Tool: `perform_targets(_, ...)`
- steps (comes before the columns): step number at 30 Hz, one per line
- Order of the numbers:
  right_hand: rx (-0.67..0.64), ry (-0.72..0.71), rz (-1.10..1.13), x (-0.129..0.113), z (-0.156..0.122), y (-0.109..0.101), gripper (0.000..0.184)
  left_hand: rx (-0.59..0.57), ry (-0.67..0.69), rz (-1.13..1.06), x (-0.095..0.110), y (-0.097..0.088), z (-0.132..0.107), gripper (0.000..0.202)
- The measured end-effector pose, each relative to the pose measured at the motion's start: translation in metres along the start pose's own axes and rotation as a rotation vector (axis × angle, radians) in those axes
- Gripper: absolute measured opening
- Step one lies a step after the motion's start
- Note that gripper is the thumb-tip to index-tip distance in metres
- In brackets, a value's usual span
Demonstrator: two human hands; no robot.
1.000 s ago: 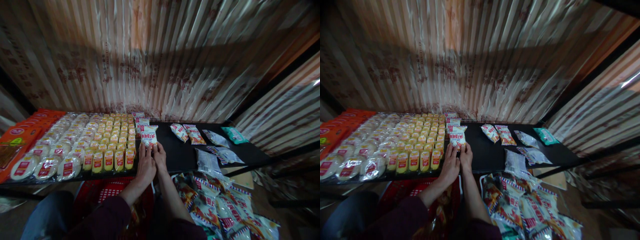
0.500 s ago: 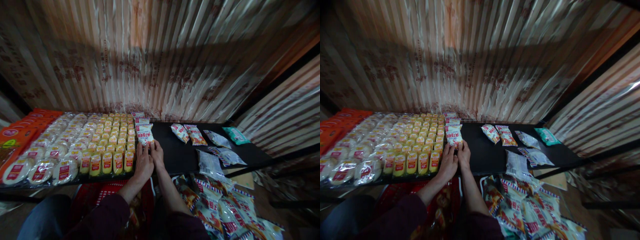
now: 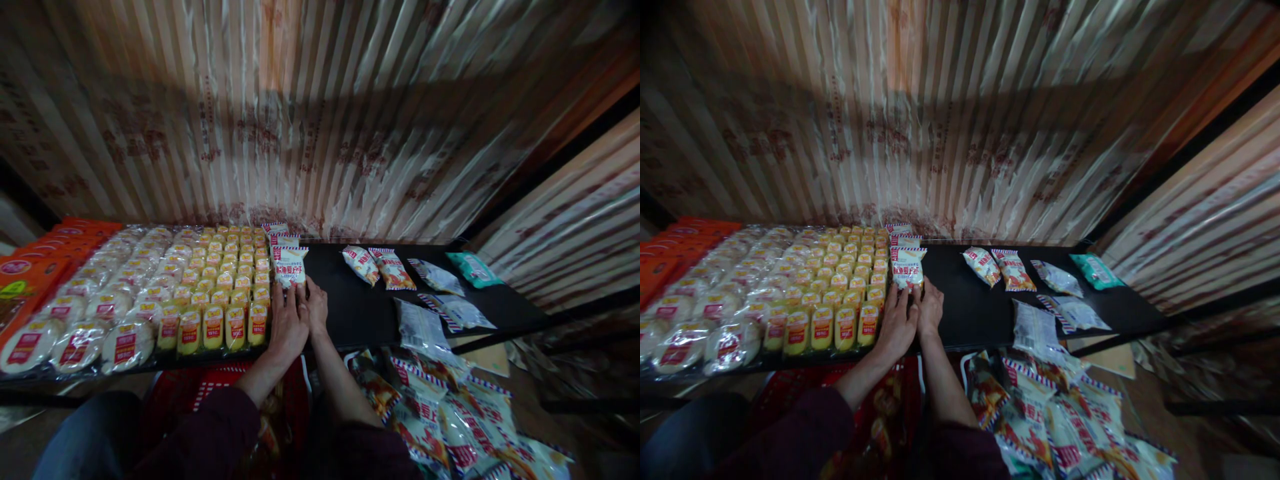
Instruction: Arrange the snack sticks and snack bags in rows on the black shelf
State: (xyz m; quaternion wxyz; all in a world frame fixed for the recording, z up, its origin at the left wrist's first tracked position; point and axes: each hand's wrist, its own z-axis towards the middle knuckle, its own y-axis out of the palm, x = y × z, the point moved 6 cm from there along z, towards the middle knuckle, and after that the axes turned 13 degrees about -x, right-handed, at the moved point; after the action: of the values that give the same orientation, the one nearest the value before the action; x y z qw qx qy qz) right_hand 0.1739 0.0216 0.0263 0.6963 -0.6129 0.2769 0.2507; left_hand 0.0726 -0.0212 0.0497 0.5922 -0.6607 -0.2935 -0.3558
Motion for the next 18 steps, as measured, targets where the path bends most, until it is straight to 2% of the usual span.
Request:
perform_targets(4, 0.003, -0.002, 0.000, 0.005, 0.002, 0.003, 0.048, -0.009, 0.002, 0.009, -0.001, 0.002, -0.001, 0.052)
perform_targets(10, 0.096, 0.018, 0.082, 0.011, 0.005, -0.001, 0.056, -0.027, 0.025, 0.008, -0.001, 0.004, -0.002, 0.054)
perform_targets(18, 0.040, 0.012, 0.218, 0.004, 0.023, -0.004, 0.056, -0.045, 0.035, -0.022, -0.004, 0.008, -0.001, 0.056)
